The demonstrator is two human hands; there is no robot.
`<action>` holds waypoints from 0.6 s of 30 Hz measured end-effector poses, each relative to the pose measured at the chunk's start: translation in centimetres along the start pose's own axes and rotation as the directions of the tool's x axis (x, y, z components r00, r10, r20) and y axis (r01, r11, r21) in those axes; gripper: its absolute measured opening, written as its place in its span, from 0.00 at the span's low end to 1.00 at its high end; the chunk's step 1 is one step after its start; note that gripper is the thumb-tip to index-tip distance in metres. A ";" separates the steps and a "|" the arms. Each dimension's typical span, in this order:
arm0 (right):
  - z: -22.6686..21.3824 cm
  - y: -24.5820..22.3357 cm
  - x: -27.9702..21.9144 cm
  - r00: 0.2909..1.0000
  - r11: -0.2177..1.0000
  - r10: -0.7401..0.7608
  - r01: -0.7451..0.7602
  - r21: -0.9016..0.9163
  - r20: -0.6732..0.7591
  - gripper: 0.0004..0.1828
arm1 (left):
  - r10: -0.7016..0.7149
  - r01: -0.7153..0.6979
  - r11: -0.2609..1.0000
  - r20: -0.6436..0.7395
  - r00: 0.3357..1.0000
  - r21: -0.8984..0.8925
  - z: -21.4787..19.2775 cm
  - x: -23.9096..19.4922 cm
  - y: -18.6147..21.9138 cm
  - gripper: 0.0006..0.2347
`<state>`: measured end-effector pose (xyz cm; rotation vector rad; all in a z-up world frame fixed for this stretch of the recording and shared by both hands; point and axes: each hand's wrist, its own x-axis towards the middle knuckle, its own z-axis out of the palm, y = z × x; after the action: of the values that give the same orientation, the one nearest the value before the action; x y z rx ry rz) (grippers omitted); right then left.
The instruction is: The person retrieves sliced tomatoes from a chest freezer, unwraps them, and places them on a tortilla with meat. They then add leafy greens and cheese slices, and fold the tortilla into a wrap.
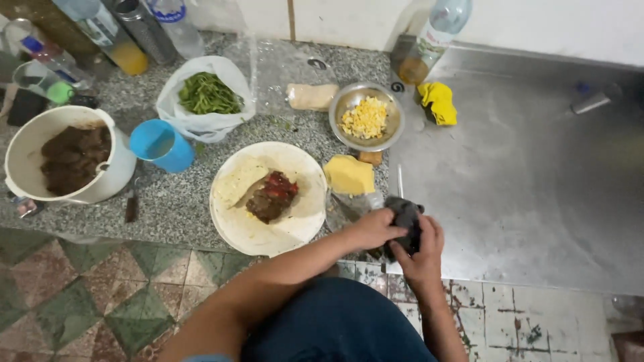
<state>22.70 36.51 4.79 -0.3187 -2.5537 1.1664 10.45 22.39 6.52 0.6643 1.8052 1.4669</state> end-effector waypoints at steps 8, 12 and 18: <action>-2.5 -0.5 -1.7 0.920 0.740 0.255 -0.384 0.552 0.297 0.46 | -0.128 0.193 0.937 0.229 0.965 -0.292 0.4 -0.8 -1.5 0.11; -0.6 -4.7 -1.7 0.884 0.753 0.458 -0.441 0.489 0.092 0.28 | -0.059 0.169 0.934 0.332 0.942 -0.314 0.3 0.2 -4.9 0.09; 1.3 -0.3 -0.7 0.916 0.921 0.387 -0.378 0.094 -0.102 0.20 | -0.170 0.186 0.960 0.092 0.981 -0.211 -1.1 -1.6 -2.9 0.04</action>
<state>22.83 35.15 4.09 -0.8769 -2.4019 1.3224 10.65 19.87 4.17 0.4275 1.5751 1.4724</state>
